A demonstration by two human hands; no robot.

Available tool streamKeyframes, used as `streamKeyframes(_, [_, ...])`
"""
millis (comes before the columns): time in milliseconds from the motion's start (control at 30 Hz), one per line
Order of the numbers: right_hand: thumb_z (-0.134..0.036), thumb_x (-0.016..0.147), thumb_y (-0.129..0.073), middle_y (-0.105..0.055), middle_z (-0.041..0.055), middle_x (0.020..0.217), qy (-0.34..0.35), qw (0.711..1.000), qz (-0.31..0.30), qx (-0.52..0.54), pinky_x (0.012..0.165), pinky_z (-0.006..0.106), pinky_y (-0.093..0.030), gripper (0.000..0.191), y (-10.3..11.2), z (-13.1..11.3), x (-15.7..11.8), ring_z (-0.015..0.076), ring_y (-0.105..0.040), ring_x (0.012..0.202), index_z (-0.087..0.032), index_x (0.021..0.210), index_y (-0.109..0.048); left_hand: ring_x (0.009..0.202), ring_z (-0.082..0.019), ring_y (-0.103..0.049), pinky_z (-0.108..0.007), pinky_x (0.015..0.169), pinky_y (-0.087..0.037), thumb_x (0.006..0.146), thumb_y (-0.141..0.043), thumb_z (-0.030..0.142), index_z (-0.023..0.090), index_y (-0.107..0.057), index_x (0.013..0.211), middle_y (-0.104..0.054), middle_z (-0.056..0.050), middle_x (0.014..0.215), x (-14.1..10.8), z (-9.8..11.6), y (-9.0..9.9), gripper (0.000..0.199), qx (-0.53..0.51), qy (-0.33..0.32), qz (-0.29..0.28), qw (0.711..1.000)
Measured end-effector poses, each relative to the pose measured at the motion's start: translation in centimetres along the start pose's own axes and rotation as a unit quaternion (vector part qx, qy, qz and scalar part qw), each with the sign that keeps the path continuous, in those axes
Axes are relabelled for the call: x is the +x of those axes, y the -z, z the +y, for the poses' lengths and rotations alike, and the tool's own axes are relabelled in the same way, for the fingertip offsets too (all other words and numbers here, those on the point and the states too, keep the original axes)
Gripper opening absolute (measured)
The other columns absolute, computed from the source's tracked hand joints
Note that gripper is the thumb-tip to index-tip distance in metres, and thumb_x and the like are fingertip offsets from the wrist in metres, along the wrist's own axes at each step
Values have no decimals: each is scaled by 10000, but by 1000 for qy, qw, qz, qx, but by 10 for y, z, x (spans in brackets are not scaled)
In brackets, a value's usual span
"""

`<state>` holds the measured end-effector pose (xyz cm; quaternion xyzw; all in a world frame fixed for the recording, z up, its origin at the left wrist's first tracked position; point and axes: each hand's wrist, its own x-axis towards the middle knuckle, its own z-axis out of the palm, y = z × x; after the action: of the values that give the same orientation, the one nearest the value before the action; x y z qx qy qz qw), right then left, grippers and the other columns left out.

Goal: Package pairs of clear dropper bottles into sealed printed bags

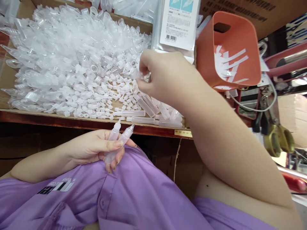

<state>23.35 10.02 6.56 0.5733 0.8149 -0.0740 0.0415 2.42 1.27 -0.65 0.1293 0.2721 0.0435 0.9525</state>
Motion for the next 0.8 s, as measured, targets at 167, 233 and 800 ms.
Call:
streamKeyframes(167, [-295,830,-596,-656,-1,669,179,963,-137,148,556,266,-377,104,11,-1,-23,121,-562,593,-215,799,-654,537,-102,-658,-183,497,-541,796,-766,333,115,-714,999,-673,-12,688,3,1,-1,302,23,21,-23,999])
streamKeyframes(233, [-306,853,-586,-673,-9,685,224,937,-177,204,541,252,-375,135,11,-1,-26,107,-567,587,-218,822,-684,520,-96,-650,-179,497,-537,799,-763,331,113,-721,970,-669,-10,675,3,1,-2,280,28,30,-26,999])
streamKeyframes(800, [-284,918,-566,-686,7,748,269,878,-279,282,597,235,-373,181,-8,-8,-26,98,-564,632,-161,890,-695,501,-95,-624,-191,503,-503,757,-783,403,141,-696,1034,-659,19,645,9,-4,-7,392,87,72,-13,993])
